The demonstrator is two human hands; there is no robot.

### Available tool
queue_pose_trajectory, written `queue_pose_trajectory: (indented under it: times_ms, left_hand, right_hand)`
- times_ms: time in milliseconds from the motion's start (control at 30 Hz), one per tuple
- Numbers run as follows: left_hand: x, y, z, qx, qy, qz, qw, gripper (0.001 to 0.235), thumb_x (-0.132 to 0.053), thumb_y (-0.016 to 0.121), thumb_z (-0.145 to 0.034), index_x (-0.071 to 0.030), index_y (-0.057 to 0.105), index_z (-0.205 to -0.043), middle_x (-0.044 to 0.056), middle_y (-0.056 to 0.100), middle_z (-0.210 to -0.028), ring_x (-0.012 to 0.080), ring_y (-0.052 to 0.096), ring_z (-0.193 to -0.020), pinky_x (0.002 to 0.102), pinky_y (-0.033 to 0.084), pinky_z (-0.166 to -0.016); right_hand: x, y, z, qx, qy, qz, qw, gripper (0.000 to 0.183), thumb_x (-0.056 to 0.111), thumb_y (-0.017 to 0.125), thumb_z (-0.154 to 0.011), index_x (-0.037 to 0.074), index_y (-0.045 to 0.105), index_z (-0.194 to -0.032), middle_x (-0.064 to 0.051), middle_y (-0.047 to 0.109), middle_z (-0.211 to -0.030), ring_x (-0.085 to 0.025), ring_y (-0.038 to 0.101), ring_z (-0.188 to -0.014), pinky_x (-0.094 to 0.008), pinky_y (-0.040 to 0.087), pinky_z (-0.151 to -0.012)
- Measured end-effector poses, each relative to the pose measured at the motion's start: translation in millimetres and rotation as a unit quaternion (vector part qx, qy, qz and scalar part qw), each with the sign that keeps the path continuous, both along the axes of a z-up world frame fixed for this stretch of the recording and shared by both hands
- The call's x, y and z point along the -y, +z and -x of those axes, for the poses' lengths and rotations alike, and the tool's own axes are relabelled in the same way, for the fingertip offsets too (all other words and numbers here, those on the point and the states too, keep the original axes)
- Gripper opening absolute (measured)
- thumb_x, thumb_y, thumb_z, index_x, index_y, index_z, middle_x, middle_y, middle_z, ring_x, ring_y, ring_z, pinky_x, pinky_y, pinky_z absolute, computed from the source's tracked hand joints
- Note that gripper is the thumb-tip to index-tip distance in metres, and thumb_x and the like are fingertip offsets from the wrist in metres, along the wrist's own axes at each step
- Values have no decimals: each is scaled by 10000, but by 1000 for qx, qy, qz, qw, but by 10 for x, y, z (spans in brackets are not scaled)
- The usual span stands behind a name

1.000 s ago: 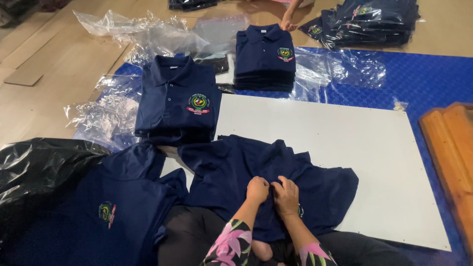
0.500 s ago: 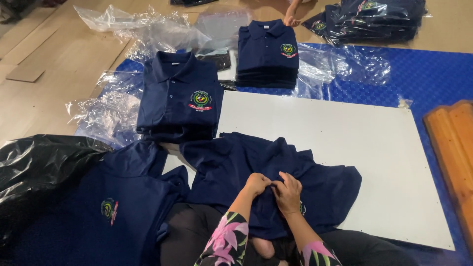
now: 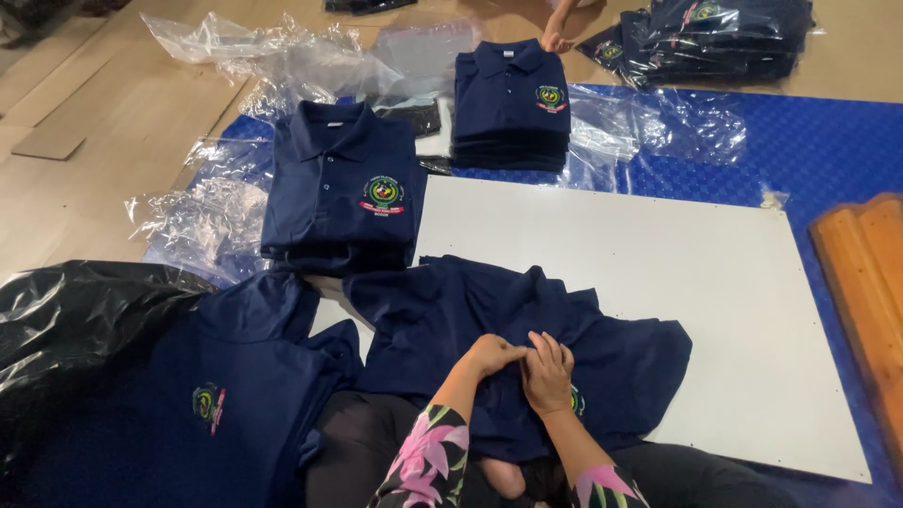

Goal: Folding navy blue polo shirts on a white board and stacking them neatly.

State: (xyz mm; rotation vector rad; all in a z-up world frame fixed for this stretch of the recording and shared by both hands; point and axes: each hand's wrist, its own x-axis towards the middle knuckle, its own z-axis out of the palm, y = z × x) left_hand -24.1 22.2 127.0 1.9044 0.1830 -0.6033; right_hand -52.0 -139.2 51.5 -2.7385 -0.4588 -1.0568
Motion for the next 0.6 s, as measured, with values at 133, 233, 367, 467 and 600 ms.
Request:
queue_pose_trajectory:
  times_ms: [133, 233, 367, 467, 600]
  left_hand:
    - [12, -409, -46, 40, -42, 4, 998, 431, -283, 876, -765, -78, 780, -1132, 157, 759, -1118, 338, 698, -1134, 428, 571, -973]
    - [26, -430, -26, 45, -18, -6, 999, 339, -231, 841, -809, -89, 791, -1113, 144, 767, -1095, 322, 713, -1108, 407, 582, -957]
    - [24, -801, -92, 71, -22, -39, 996, 294, -175, 787, -856, -113, 783, -1144, 122, 770, -1098, 298, 719, -1099, 387, 599, -931]
    - [5, -972, -170, 86, -27, -57, 994, 273, -174, 770, -854, -151, 793, -1126, 91, 776, -1089, 283, 725, -1087, 375, 609, -911]
    - [35, -1065, -168, 79, -31, -76, 994, 240, -175, 758, -865, -165, 798, -1101, 84, 777, -1092, 266, 732, -1065, 375, 619, -881]
  right_hand:
    - [46, -37, -34, -20, 26, -16, 999, 114, 374, 591, -960, 262, 587, -940, 75, 606, -1326, -176, 532, -1324, -402, 372, -1056]
    - [85, -103, -63, -48, 36, -29, 998, 150, 404, 587, -967, 254, 592, -952, 74, 620, -1300, -180, 539, -1318, -389, 376, -1052]
    - [145, -244, -106, -127, 67, -78, 987, 146, 408, 637, -953, 263, 629, -941, 117, 665, -1227, -138, 562, -1300, -367, 376, -1050]
    - [169, -267, -179, -158, 106, -113, 975, 130, 389, 647, -963, 259, 652, -969, 121, 683, -1206, -126, 573, -1285, -360, 377, -1062]
    - [257, -400, -225, -181, 164, -167, 955, 152, 270, 673, -950, 222, 691, -1094, 46, 714, -1202, -161, 619, -1237, -374, 403, -1082]
